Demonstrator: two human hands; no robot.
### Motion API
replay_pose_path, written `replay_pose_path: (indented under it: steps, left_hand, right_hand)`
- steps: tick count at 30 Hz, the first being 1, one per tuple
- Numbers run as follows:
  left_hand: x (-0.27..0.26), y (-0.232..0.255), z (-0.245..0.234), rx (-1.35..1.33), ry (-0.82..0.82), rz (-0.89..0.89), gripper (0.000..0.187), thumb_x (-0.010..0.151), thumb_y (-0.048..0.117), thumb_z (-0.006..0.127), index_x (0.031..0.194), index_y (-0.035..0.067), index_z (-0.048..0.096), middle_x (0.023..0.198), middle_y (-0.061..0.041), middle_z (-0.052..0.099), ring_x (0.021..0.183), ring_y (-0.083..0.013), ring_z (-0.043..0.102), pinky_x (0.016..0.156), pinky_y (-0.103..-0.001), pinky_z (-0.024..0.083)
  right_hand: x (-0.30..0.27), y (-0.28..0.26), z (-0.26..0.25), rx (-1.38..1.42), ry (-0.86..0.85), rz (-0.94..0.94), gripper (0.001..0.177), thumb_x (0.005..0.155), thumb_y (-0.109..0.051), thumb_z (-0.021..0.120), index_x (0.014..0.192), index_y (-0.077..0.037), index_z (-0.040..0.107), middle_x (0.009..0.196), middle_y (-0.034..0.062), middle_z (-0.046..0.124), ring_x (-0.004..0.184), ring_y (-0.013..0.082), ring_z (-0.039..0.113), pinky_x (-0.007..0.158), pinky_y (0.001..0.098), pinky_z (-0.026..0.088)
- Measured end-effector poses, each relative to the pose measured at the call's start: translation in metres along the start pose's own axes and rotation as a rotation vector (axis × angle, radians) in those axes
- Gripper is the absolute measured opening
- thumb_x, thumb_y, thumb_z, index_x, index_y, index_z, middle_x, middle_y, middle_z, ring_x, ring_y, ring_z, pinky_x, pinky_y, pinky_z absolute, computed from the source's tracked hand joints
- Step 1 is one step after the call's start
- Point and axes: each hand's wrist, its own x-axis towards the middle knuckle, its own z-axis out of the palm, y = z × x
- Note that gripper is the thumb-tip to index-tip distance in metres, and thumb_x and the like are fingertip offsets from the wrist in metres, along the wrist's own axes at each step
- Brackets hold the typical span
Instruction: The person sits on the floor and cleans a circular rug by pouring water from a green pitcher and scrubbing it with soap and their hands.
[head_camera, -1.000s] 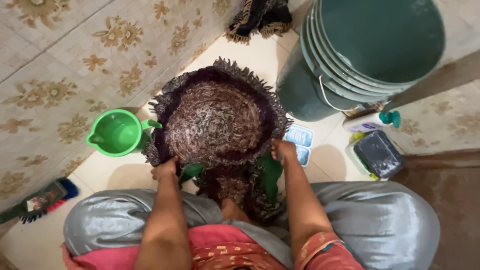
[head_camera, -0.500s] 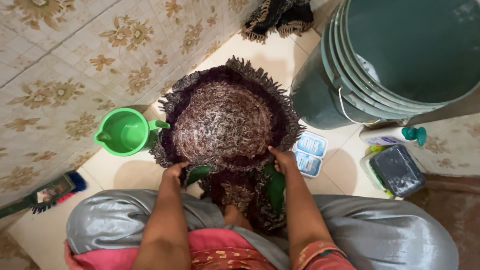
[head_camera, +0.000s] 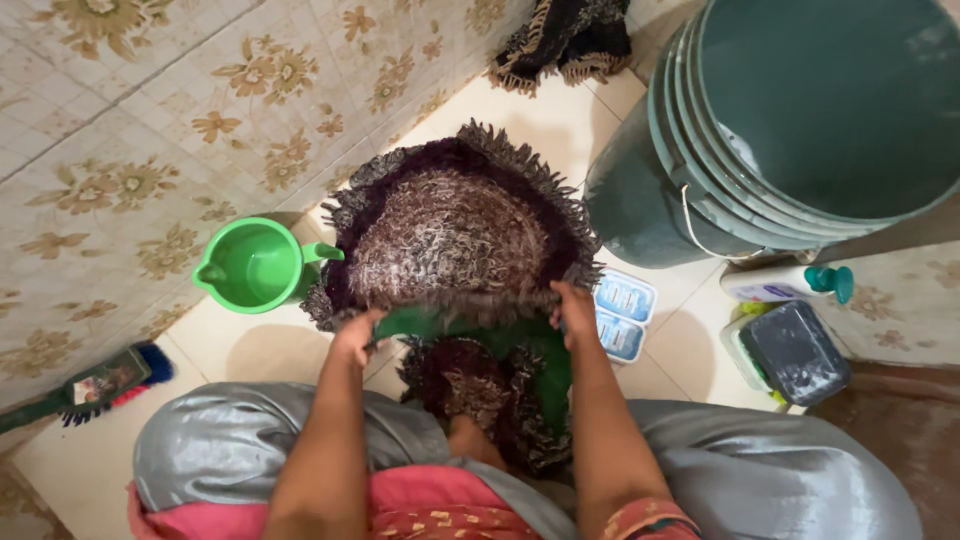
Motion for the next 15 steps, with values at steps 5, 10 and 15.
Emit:
replay_pose_path:
  steps: [5, 10, 15]
  left_hand:
    - [0.004, 0.087, 0.022, -0.284, 0.068, 0.18, 0.013, 0.098, 0.015, 0.058, 0.102, 0.005, 0.064, 0.089, -0.007, 0.07, 0.067, -0.0162, 0.066, 0.054, -0.026, 0.058]
    - [-0.042, 0.231, 0.069, -0.6, -0.063, 0.436, 0.013, 0.095, 0.009, 0.06, 0.107, 0.003, 0.062, 0.099, -0.01, 0.072, 0.082, -0.021, 0.075, 0.074, -0.034, 0.067]
    - [-0.101, 0.274, 0.093, -0.639, -0.115, 0.689, 0.02, 0.086, -0.007, 0.066, 0.104, -0.001, 0.06, 0.096, -0.015, 0.072, 0.082, -0.0274, 0.075, 0.074, -0.039, 0.067]
  right_hand:
    - [0.029, -0.076, 0.043, 0.19, 0.039, -0.162, 0.02, 0.089, -0.029, 0.071, 0.09, -0.011, 0.064, 0.058, 0.0011, 0.052, 0.044, 0.0161, 0.05, 0.038, 0.0347, 0.041]
    - [0.073, -0.223, 0.09, 0.079, -0.097, -0.454, 0.031, 0.098, -0.035, 0.055, 0.094, -0.01, 0.073, 0.053, 0.0056, 0.054, 0.04, 0.0169, 0.053, 0.038, 0.0321, 0.041]
    - [0.076, -0.297, 0.103, 0.139, -0.141, -0.563, 0.022, 0.101, -0.032, 0.067, 0.093, -0.013, 0.059, 0.068, 0.0022, 0.062, 0.049, 0.0131, 0.055, 0.044, 0.0309, 0.044]
